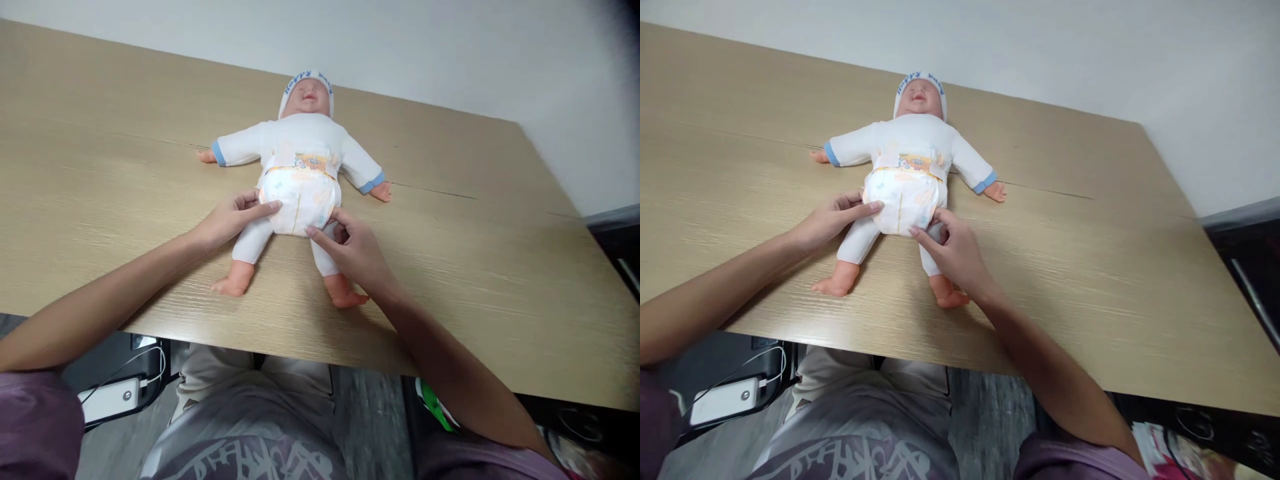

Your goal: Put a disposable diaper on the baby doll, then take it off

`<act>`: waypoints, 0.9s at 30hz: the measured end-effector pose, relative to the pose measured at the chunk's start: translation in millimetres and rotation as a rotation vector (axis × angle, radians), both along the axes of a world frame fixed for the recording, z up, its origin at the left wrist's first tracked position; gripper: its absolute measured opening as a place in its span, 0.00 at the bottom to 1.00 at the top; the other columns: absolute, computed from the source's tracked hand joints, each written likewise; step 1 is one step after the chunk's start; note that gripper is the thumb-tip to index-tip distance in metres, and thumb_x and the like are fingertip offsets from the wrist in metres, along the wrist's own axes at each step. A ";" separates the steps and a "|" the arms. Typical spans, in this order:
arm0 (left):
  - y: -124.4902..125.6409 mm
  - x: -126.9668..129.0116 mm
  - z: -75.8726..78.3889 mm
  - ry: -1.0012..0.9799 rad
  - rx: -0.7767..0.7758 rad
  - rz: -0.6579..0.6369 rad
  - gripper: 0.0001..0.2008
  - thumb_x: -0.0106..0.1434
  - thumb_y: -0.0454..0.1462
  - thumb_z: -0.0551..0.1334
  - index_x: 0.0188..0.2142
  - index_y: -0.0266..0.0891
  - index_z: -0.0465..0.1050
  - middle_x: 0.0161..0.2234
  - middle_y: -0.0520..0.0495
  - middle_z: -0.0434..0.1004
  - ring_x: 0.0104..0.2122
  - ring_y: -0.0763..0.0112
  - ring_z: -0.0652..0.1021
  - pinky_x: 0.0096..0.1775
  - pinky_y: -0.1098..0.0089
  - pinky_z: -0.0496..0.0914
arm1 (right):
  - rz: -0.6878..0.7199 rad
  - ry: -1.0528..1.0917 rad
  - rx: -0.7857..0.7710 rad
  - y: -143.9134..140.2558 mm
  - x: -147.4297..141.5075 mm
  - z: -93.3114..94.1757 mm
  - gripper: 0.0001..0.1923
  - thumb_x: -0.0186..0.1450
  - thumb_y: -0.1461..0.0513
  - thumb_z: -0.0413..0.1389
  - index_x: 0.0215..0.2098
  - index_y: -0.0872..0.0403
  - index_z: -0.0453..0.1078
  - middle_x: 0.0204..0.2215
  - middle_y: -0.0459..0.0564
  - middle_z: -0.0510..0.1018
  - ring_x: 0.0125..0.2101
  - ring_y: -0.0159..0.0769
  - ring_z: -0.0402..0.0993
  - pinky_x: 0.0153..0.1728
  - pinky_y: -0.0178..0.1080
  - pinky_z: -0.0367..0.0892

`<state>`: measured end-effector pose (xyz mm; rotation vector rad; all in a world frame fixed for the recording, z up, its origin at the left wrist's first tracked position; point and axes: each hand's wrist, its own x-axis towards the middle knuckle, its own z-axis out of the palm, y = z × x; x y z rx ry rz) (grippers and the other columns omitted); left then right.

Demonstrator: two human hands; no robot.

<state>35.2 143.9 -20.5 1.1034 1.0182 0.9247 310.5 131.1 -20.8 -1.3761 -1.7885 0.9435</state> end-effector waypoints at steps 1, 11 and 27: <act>-0.4 0.3 1.0 0.006 0.000 -0.001 0.28 0.64 0.55 0.83 0.55 0.39 0.88 0.53 0.41 0.90 0.50 0.56 0.86 0.51 0.61 0.78 | 0.000 -0.014 0.013 -0.2 0.5 -0.6 0.21 0.71 0.43 0.70 0.37 0.48 0.74 0.24 0.38 0.60 0.26 0.34 0.55 0.30 0.42 0.54; 6.4 -11.3 -2.3 0.106 0.080 -0.088 0.30 0.60 0.51 0.85 0.56 0.40 0.87 0.54 0.41 0.90 0.52 0.54 0.87 0.55 0.57 0.80 | -0.084 -0.065 0.256 -2.1 3.3 -13.1 0.19 0.73 0.43 0.70 0.41 0.48 0.82 0.43 0.50 0.75 0.37 0.39 0.69 0.41 0.45 0.71; 34.7 -53.8 10.1 0.108 0.071 -0.284 0.25 0.61 0.53 0.83 0.52 0.44 0.91 0.54 0.37 0.92 0.55 0.52 0.88 0.62 0.51 0.79 | -0.227 -0.051 0.243 26.4 33.3 -7.9 0.24 0.76 0.42 0.60 0.32 0.49 0.78 0.22 0.41 0.63 0.26 0.36 0.58 0.31 0.42 0.59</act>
